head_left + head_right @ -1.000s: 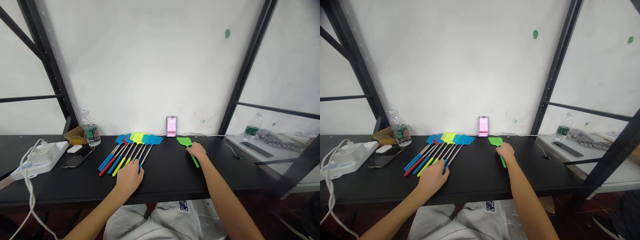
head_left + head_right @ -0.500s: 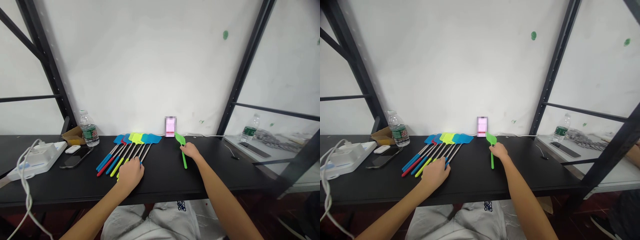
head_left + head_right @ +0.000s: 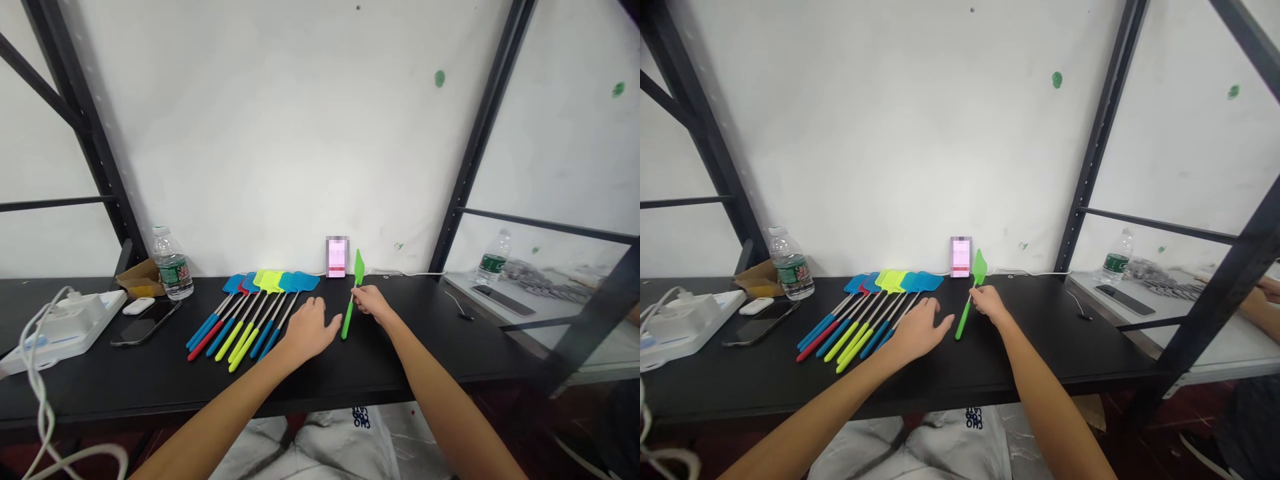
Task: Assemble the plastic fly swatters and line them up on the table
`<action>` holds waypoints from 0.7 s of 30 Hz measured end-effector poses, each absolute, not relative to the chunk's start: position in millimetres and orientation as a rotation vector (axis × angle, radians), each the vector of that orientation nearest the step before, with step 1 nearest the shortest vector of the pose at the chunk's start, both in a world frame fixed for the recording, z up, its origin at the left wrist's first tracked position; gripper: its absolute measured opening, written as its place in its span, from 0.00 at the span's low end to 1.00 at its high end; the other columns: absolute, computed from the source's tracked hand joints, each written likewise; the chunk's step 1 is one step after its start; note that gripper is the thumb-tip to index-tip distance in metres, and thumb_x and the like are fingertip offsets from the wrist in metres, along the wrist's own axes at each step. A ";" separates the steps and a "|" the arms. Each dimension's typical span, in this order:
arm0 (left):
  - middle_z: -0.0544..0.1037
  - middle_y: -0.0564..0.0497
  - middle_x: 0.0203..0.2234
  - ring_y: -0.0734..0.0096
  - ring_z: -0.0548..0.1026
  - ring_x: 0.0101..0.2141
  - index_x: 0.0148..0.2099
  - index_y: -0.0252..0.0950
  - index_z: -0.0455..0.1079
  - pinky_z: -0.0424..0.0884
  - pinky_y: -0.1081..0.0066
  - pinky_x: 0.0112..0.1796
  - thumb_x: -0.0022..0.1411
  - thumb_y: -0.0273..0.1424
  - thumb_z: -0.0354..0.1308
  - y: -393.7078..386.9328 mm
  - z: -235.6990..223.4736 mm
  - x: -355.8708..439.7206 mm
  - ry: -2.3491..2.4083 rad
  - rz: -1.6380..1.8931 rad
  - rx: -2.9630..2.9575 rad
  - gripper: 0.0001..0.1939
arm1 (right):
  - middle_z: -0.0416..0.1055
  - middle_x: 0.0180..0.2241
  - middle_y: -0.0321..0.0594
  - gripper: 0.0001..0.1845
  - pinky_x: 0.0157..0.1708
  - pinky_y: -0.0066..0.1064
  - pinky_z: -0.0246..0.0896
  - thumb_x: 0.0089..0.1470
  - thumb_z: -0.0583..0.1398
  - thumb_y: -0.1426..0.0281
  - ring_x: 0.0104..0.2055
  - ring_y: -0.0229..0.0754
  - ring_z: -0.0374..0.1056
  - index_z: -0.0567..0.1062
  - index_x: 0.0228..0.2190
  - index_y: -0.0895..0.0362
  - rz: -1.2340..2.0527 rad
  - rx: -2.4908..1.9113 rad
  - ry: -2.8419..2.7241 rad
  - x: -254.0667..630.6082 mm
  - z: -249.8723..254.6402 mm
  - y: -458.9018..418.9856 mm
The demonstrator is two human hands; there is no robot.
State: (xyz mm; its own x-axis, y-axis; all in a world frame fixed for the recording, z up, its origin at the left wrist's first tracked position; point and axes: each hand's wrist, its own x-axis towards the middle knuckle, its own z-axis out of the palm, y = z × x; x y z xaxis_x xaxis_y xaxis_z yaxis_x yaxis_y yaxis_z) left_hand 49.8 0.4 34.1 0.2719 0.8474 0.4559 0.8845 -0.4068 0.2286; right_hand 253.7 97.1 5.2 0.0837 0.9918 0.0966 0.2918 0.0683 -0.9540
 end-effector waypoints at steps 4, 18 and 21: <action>0.74 0.46 0.34 0.63 0.73 0.35 0.37 0.36 0.66 0.64 0.69 0.32 0.61 0.46 0.53 34.2 27.5 77.1 -1.696 -0.951 -2.673 0.17 | 0.65 0.17 0.36 0.14 0.12 0.23 0.42 0.48 0.59 0.62 0.13 0.30 0.54 0.67 0.20 0.58 1.082 -1.304 -1.340 246.3 7.5 94.7; 0.74 0.48 0.26 0.66 0.72 0.29 0.32 0.36 0.65 0.58 0.70 0.29 0.66 0.36 0.46 50.6 1.1 74.1 -1.461 -1.070 -2.754 0.13 | 0.59 0.13 0.29 0.23 0.12 0.21 0.40 0.50 0.61 0.50 0.13 0.29 0.51 0.68 0.25 0.58 1.250 -0.991 -1.232 241.1 5.8 92.4; 0.74 0.48 0.27 0.65 0.73 0.30 0.35 0.37 0.65 0.59 0.69 0.30 0.67 0.34 0.46 52.8 0.1 73.2 -1.478 -1.079 -2.730 0.11 | 0.58 0.13 0.29 0.24 0.12 0.21 0.39 0.49 0.61 0.49 0.13 0.29 0.50 0.69 0.26 0.59 1.201 -0.968 -1.262 239.5 6.8 91.1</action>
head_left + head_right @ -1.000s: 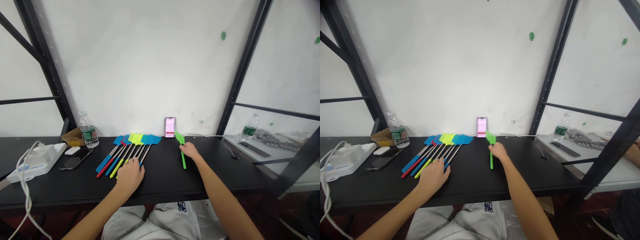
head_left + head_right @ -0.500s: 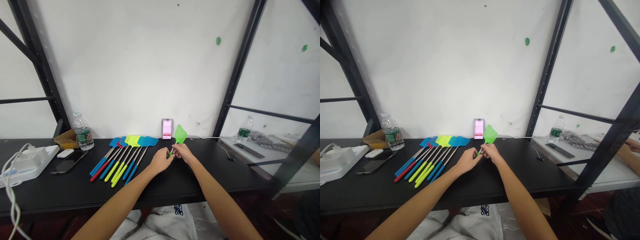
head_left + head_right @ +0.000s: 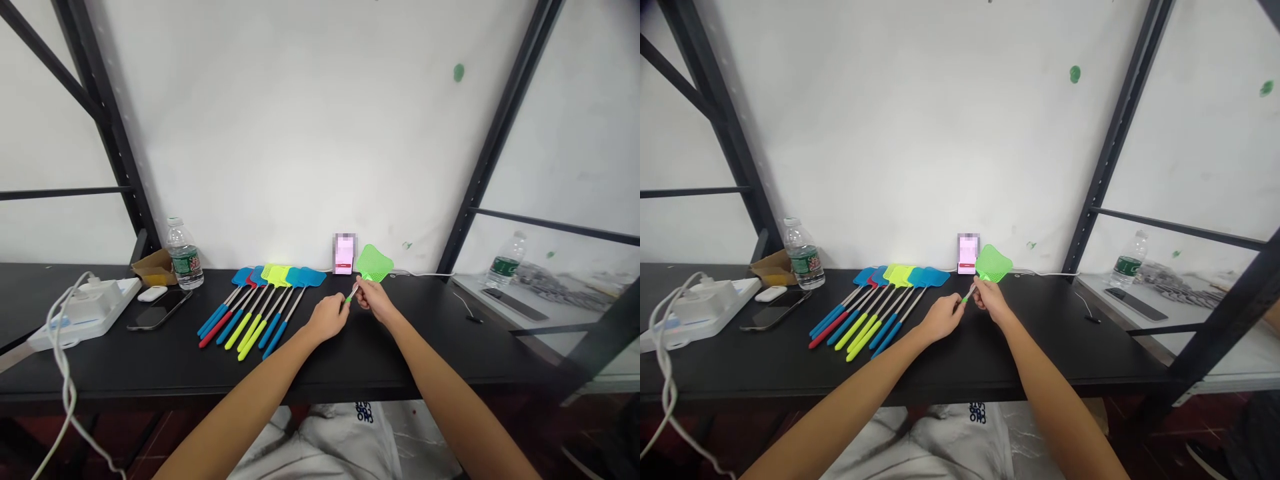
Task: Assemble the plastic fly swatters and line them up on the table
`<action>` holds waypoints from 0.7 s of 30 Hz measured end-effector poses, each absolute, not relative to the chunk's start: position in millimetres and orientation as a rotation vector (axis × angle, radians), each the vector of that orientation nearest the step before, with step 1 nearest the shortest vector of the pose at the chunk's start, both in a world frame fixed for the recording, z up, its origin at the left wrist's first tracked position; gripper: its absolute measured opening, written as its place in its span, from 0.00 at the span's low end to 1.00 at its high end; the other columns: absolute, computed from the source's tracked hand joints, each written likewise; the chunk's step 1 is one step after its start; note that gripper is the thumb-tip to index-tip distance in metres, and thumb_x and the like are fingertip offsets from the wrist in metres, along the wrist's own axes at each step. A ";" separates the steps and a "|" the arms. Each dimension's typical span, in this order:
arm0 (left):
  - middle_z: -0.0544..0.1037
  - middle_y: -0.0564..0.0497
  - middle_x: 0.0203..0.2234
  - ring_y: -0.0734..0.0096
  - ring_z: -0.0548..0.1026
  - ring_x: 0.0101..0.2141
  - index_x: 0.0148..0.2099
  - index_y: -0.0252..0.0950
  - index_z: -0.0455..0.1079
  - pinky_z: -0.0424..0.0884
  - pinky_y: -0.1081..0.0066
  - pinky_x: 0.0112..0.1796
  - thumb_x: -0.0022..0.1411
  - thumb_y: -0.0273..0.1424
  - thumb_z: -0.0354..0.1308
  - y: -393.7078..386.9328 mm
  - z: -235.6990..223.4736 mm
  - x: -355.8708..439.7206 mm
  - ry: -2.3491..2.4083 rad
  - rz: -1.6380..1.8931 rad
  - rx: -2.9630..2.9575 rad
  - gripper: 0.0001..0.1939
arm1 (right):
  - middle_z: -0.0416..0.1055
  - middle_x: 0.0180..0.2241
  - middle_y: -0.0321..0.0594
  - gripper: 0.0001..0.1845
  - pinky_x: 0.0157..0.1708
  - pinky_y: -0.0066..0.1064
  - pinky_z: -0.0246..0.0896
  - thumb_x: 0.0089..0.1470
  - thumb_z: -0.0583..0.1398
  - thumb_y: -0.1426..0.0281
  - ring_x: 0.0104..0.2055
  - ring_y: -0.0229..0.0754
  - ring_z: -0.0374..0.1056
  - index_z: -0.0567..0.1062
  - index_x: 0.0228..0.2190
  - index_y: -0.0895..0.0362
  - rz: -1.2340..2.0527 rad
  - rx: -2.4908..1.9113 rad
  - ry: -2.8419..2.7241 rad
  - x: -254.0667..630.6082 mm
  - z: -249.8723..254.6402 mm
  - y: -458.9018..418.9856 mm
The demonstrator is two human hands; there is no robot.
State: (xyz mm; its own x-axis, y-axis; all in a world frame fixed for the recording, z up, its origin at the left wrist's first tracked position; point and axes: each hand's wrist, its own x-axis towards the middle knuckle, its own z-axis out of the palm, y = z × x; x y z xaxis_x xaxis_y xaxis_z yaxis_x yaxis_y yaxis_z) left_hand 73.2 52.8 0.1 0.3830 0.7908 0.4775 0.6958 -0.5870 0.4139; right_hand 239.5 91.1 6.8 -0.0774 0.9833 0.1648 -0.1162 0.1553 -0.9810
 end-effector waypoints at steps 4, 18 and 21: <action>0.75 0.48 0.31 0.65 0.73 0.33 0.39 0.37 0.64 0.62 0.69 0.34 0.67 0.31 0.45 55.7 -0.5 72.5 1.370 1.012 2.478 0.07 | 0.58 0.14 0.29 0.24 0.12 0.22 0.38 0.48 0.62 0.49 0.13 0.29 0.50 0.71 0.25 0.60 1.143 -0.929 -1.299 236.8 7.9 89.7; 0.75 0.46 0.29 0.60 0.75 0.32 0.38 0.37 0.61 0.61 0.68 0.31 0.70 0.36 0.38 54.2 1.0 73.2 1.488 0.955 2.433 0.13 | 0.59 0.15 0.31 0.24 0.14 0.25 0.43 0.52 0.59 0.50 0.14 0.30 0.51 0.69 0.20 0.58 0.925 -0.885 -1.339 215.7 2.2 86.2; 0.75 0.45 0.29 0.59 0.76 0.31 0.39 0.37 0.62 0.61 0.68 0.31 0.70 0.38 0.37 54.7 1.1 73.4 1.493 0.938 2.425 0.15 | 0.59 0.15 0.31 0.24 0.15 0.26 0.45 0.53 0.58 0.49 0.15 0.31 0.51 0.70 0.21 0.58 0.870 -0.876 -1.344 213.7 1.2 84.7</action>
